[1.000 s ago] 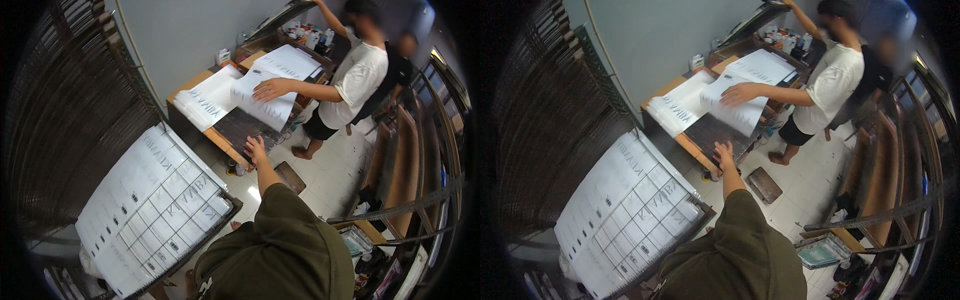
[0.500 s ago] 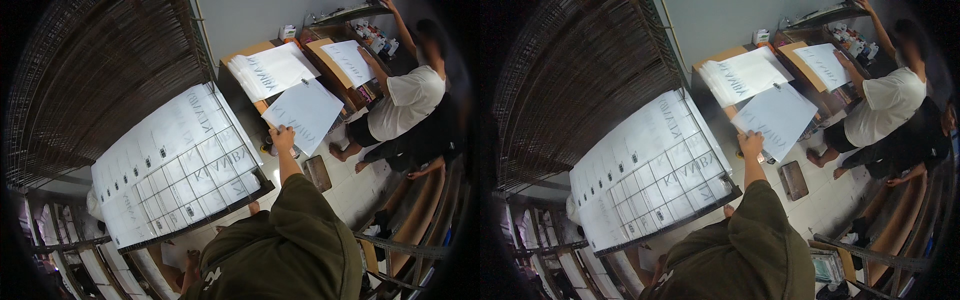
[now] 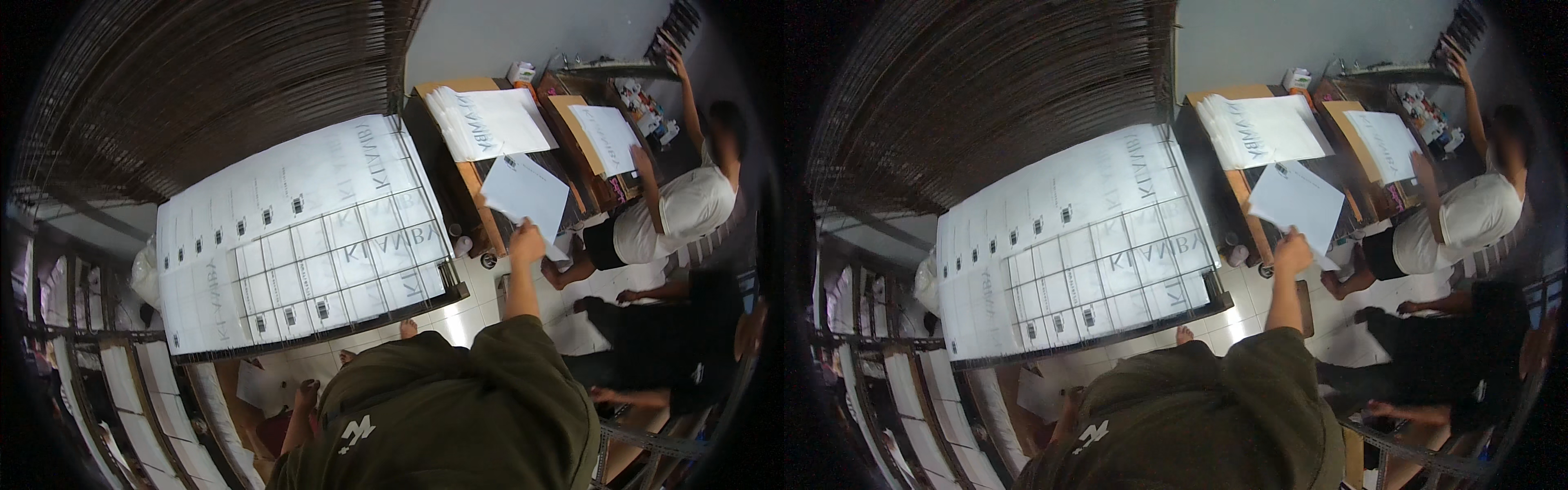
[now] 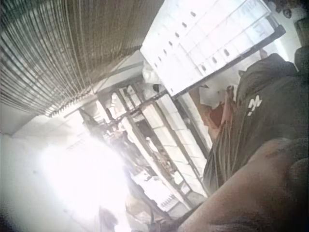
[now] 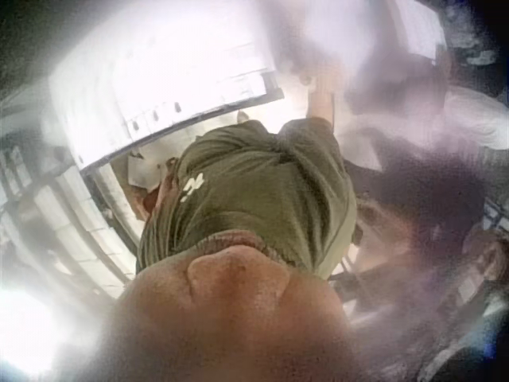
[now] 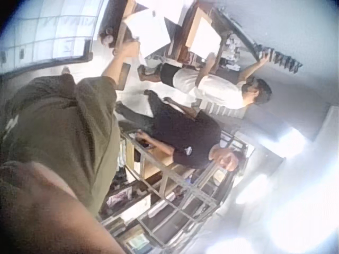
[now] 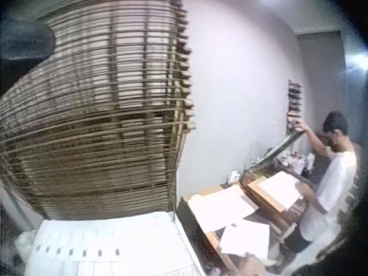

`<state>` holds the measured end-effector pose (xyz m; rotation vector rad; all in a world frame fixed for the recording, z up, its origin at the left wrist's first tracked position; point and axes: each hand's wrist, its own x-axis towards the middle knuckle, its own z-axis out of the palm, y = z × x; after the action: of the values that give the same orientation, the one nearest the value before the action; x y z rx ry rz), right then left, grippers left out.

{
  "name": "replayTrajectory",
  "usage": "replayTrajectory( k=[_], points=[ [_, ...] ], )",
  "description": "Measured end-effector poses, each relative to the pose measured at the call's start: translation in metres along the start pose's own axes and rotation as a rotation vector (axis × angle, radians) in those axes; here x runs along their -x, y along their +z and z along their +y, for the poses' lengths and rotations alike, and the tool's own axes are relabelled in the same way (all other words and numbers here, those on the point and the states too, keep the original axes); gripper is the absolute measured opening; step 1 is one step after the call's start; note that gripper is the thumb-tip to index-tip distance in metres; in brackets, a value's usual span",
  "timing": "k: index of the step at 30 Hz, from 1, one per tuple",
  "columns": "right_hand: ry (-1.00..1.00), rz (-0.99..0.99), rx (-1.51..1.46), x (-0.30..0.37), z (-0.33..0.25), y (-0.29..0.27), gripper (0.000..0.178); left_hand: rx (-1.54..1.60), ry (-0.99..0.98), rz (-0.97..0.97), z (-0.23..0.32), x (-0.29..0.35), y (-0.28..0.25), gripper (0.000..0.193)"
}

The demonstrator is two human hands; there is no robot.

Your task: The person repeatedly picks up white papers from a table and places them onto a large stack on a metal rack. The person handles the papers one at a time, moving them from the table to the rack in a repetitive cycle.

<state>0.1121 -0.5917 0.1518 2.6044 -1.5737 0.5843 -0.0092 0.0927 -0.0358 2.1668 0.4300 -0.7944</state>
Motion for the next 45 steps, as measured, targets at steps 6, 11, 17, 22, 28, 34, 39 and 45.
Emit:
replayTrajectory(
  k=[6,11,17,22,28,34,39,45],
  points=[
    [-0.003,0.371,-0.754,-0.056,0.002,-0.074,0.027,-0.11,-0.01,0.027,0.012,0.001,-0.019,0.056],
    [-0.317,0.103,-0.869,-0.079,-0.075,-0.157,0.032,0.019,-0.106,0.041,-0.03,-0.006,-0.038,0.058],
    [-0.715,-0.642,-1.041,-0.002,-0.23,-0.251,0.055,0.043,-0.13,0.083,-0.083,0.008,-0.067,0.059],
    [-1.046,-0.921,-0.789,0.137,-0.342,-0.314,0.058,0.134,-0.264,0.137,-0.124,0.021,-0.078,0.058],
    [-1.351,-1.251,-0.829,0.291,-0.42,-0.381,0.063,0.216,-0.3,0.206,-0.205,0.028,-0.057,0.057],
    [-1.55,-1.33,-0.978,0.362,-0.472,-0.417,0.064,0.325,-0.394,0.088,-0.186,0.072,-0.075,0.051],
    [-1.374,-1.238,-1.408,0.38,-0.503,-0.405,0.064,0.3,-0.398,0.243,-0.193,0.073,-0.064,0.051],
    [-0.949,-1.173,-1.462,0.364,-0.485,-0.235,0.064,0.323,-0.36,0.212,-0.207,0.05,-0.057,0.055]
  ],
)
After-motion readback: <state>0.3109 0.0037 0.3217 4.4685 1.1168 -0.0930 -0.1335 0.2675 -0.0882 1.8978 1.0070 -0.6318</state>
